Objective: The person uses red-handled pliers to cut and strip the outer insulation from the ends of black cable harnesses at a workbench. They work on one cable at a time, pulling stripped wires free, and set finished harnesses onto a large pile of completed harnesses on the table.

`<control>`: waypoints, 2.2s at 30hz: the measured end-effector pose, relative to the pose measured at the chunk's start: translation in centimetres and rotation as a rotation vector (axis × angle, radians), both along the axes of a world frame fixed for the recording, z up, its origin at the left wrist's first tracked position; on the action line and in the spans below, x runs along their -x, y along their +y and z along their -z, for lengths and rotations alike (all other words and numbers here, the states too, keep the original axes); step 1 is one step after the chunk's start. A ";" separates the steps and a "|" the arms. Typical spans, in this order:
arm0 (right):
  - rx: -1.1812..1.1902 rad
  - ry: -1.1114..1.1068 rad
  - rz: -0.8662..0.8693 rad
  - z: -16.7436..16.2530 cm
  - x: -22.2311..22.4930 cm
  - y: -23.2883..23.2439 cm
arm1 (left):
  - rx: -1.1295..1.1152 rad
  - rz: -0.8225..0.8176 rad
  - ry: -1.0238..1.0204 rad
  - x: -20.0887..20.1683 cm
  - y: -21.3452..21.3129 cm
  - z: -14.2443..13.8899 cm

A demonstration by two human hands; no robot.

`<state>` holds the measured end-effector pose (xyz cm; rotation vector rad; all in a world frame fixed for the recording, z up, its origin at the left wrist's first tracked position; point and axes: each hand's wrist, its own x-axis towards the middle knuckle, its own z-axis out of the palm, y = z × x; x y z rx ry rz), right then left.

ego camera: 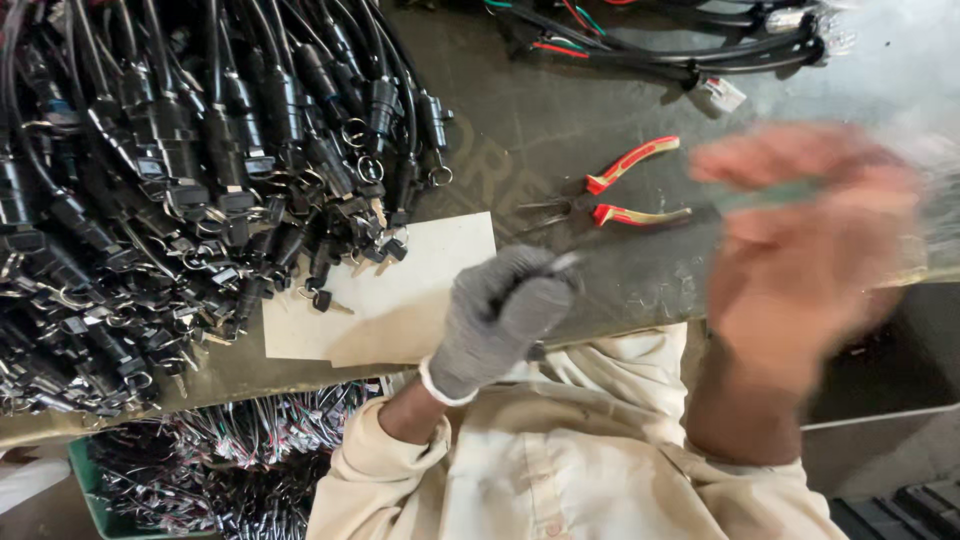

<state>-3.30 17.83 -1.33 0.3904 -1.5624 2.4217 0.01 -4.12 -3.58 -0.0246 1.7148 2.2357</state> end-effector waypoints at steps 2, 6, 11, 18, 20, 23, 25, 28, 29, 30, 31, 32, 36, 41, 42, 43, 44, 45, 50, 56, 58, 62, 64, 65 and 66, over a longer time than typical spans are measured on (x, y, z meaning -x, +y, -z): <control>-0.284 -0.213 -0.146 2.3 -0.4 -2.1 | -0.220 -0.067 -0.041 -0.2 -0.7 0.7; -0.708 -0.227 -0.320 6.2 -3.0 -2.6 | -0.170 -0.117 0.100 -0.2 -1.3 1.4; -0.819 0.122 -0.007 8.1 -2.9 -2.4 | -0.002 -0.398 0.188 -0.4 1.1 1.6; -0.235 -0.313 -0.336 7.8 -3.0 -1.4 | -0.089 -0.236 0.131 -0.9 -0.2 2.7; -0.385 -0.160 -0.319 8.1 -2.9 -1.3 | -0.139 -0.254 0.136 -0.4 -0.7 3.0; -0.734 0.114 -0.181 8.2 -2.6 -1.6 | -0.024 -0.345 0.249 -0.1 -0.8 2.6; -0.599 0.114 -0.196 8.0 -2.5 -2.0 | 0.348 -0.316 0.519 0.0 -0.6 2.1; -0.811 0.057 -0.141 7.4 -2.8 -2.3 | 0.434 -0.174 0.433 0.1 -0.3 1.1; -0.870 0.050 -0.119 7.2 -2.9 -2.4 | 0.438 -0.159 0.371 0.3 -0.4 0.8; -0.931 0.042 -0.098 7.0 -3.0 -2.5 | 0.441 -0.144 0.309 0.5 -0.4 0.6; -0.992 0.032 -0.076 6.9 -3.1 -2.5 | 0.441 -0.125 0.245 0.6 -0.4 0.3; -0.992 0.022 -0.084 6.9 -3.1 -2.6 | 0.430 -0.125 0.234 0.8 -0.4 0.2; -0.883 0.027 -0.114 7.0 -3.3 -3.1 | 0.550 -0.112 0.368 1.0 -0.6 -0.2; -0.567 -0.224 -0.249 7.7 -3.2 -2.9 | 0.739 -0.105 0.698 -0.5 -0.7 0.4; -0.522 -0.266 -0.306 8.0 -3.1 -2.6 | 0.748 -0.115 0.706 -0.7 -0.5 0.8; -0.476 -0.311 -0.364 8.4 -3.0 -2.3 | 0.755 -0.125 0.711 -1.0 -0.3 1.1; -0.471 -0.396 -0.353 8.7 -3.1 -2.0 | 0.757 -0.110 0.689 -1.1 -0.1 1.6; -0.467 -0.476 -0.343 9.2 -3.1 -1.9 | 0.758 -0.100 0.671 -1.1 0.2 2.0; -0.435 -0.487 -0.332 10.1 -4.9 -0.8 | 0.691 0.190 0.433 -0.7 0.0 2.9; -0.424 -0.427 -0.512 10.1 -4.5 -0.7 | 0.443 0.104 0.633 -0.5 -0.7 1.9; -0.355 -0.509 -0.567 10.2 -3.9 -0.7 | 0.422 0.077 0.606 -0.1 -0.7 1.6; -0.257 -0.532 -0.885 10.6 -4.0 -0.1 | 0.133 0.310 0.603 1.3 -1.6 1.6; -0.199 -0.570 -1.048 11.0 -4.6 0.3 | 0.016 0.391 0.516 1.1 -1.9 1.8; -0.121 -0.610 -1.035 11.4 -4.7 0.2 | -0.044 0.322 0.455 0.9 -1.8 2.0; -0.048 -0.639 -1.022 11.8 -4.9 0.0 | -0.102 0.253 0.405 0.4 -1.5 2.1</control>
